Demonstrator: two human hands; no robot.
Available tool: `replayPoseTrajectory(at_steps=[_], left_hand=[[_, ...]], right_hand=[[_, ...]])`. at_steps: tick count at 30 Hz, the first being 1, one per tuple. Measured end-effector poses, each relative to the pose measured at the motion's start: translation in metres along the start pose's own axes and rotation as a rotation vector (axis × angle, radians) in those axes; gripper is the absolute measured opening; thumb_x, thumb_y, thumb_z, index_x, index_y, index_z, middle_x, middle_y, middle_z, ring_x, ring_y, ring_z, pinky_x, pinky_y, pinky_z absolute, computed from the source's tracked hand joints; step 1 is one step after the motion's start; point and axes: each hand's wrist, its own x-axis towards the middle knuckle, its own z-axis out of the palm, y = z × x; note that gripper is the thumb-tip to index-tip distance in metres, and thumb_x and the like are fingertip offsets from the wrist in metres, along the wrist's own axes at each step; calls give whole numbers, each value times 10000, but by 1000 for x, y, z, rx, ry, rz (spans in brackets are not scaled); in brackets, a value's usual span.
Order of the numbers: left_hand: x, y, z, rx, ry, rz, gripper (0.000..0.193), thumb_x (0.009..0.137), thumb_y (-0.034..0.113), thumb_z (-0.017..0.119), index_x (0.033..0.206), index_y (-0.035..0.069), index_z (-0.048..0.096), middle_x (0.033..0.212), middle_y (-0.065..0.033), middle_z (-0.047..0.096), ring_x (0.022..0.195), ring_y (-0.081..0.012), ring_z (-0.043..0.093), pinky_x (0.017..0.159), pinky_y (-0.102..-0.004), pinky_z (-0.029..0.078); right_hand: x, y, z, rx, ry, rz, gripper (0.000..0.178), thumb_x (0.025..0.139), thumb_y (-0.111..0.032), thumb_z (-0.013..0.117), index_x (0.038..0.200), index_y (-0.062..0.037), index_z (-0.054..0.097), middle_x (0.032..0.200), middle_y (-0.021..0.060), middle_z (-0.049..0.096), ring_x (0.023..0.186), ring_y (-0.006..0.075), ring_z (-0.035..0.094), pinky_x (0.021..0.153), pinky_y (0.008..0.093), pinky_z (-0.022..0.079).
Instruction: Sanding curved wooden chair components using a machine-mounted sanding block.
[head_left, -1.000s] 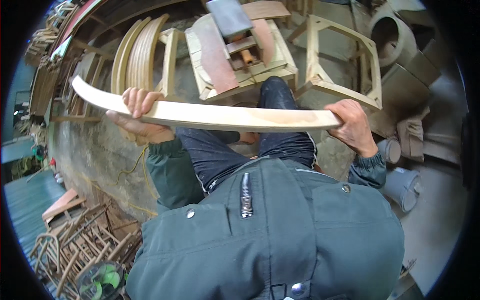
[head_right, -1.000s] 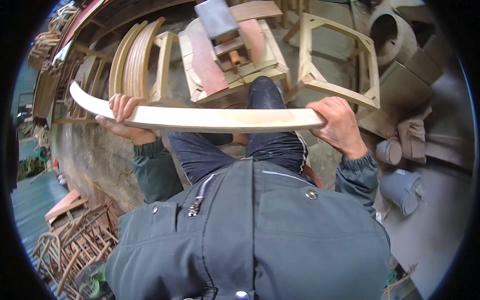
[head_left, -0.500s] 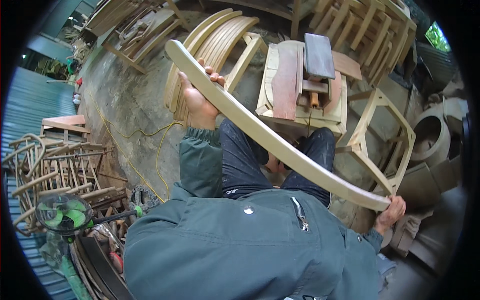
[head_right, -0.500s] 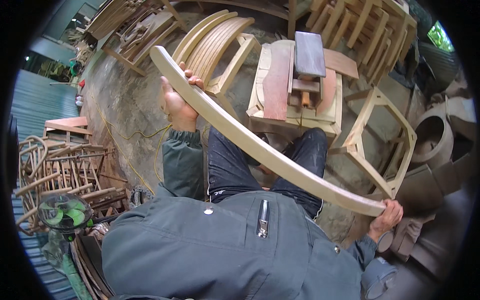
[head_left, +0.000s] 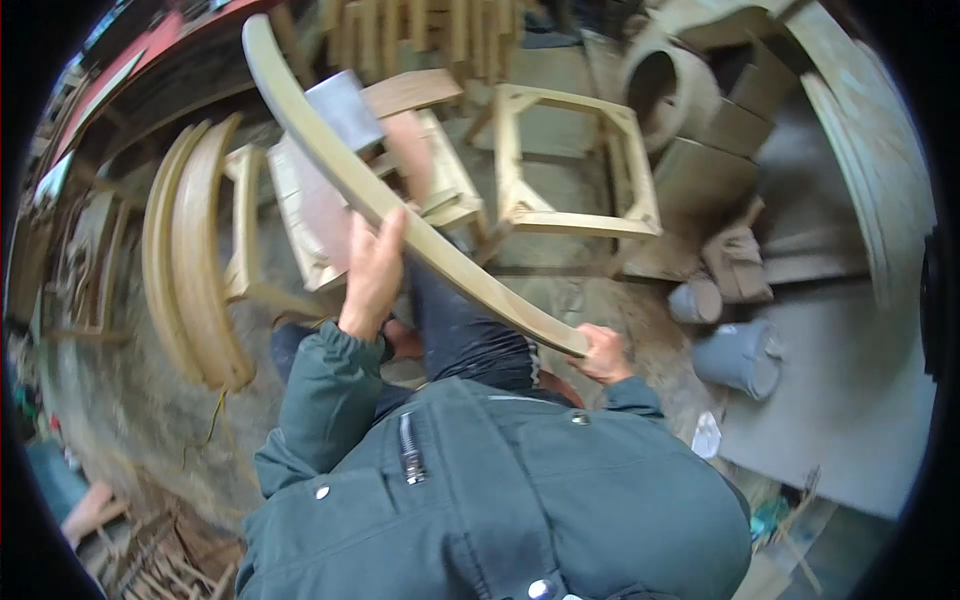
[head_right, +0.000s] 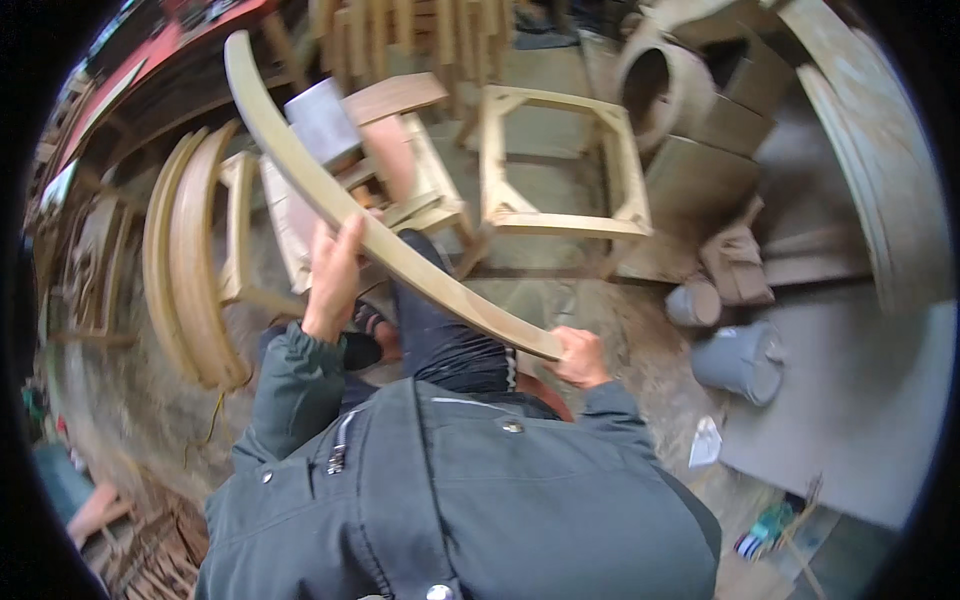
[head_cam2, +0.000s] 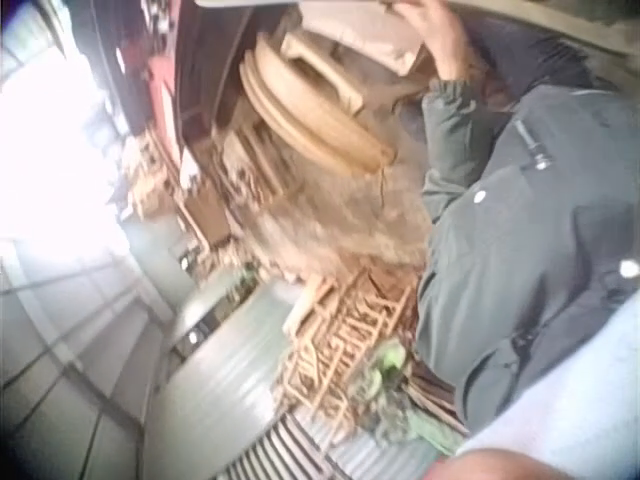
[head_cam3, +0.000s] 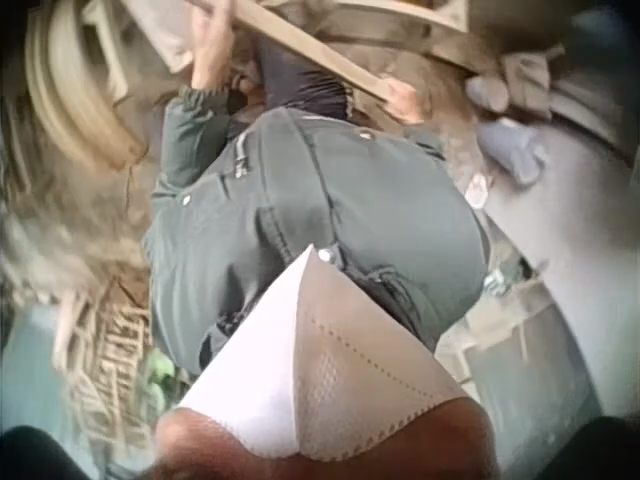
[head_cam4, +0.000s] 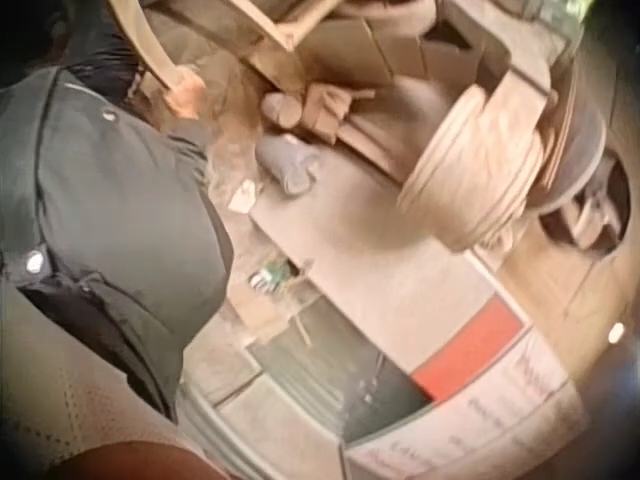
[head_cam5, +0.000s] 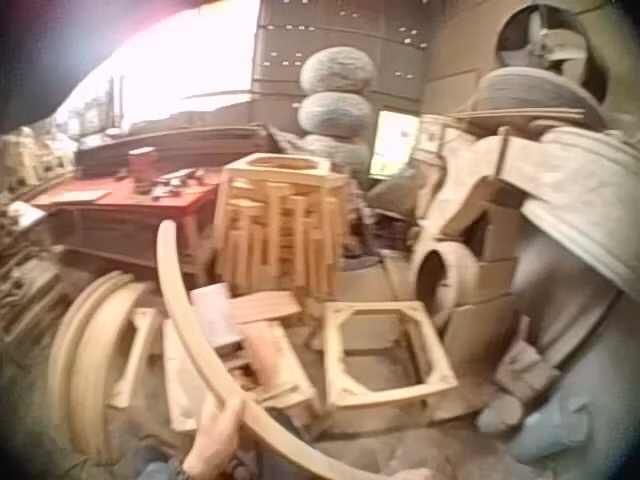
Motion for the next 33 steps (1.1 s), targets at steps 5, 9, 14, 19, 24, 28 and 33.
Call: replayPoseTrajectory(at_steps=[5, 9, 14, 19, 24, 28, 33], left_hand=[[-50, -14, 58, 465, -754, 64, 563, 967, 180, 747, 1437, -32, 522, 1344, -221, 665, 1201, -292, 674, 1027, -396, 523], [-28, -21, 40, 522, -681, -98, 563, 945, 204, 772, 1438, 24, 569, 1250, -189, 704, 1137, -284, 690, 992, -402, 541], [-29, -30, 0, 410, -500, -302, 484, 1011, 114, 693, 1452, -12, 538, 1257, -171, 684, 1061, -186, 684, 926, -314, 559], [-48, -43, -26, 450, -480, -306, 495, 1011, 113, 680, 1459, -26, 521, 1324, -197, 654, 1094, -210, 686, 946, -338, 560], [-65, -47, -42, 477, -415, -396, 509, 1016, 138, 686, 1468, -23, 516, 1351, -201, 647, 1125, -217, 678, 975, -347, 552], [-65, -52, -51, 488, -369, -402, 518, 1016, 155, 702, 1475, -5, 523, 1334, -196, 658, 1118, -215, 676, 982, -347, 545], [-55, -56, -54, 511, -358, -374, 508, 1019, 146, 696, 1473, -1, 525, 1322, -207, 660, 1101, -209, 675, 969, -342, 547]], right_hand=[[-21, -26, 20, -53, 334, 430, 375, 724, -370, 898, 932, -106, 731, 855, 156, 754, 818, 379, 741, 719, 483, 581], [0, 48, 14, -202, 355, 716, 424, 739, -453, 861, 936, -102, 728, 871, 188, 755, 844, 423, 735, 752, 522, 574], [27, 139, -17, -332, 373, 891, 475, 747, -484, 844, 956, -77, 715, 928, 222, 752, 914, 446, 723, 791, 543, 563], [51, 206, -34, -309, 251, 1003, 530, 767, -503, 834, 1122, -121, 738, 1106, 203, 761, 1066, 400, 718, 901, 506, 561], [49, 222, -32, -440, 124, 1020, 652, 745, -466, 860, 1301, -178, 680, 1271, 138, 691, 1217, 368, 634, 1039, 521, 489], [51, 227, -17, -461, 327, 976, 763, 746, -397, 885, 1418, -210, 576, 1370, 113, 603, 1322, 360, 544, 1094, 554, 433], [44, 234, 0, -443, 383, 828, 800, 791, -435, 838, 1484, -218, 502, 1444, 145, 569, 1358, 394, 504, 1116, 562, 399]])
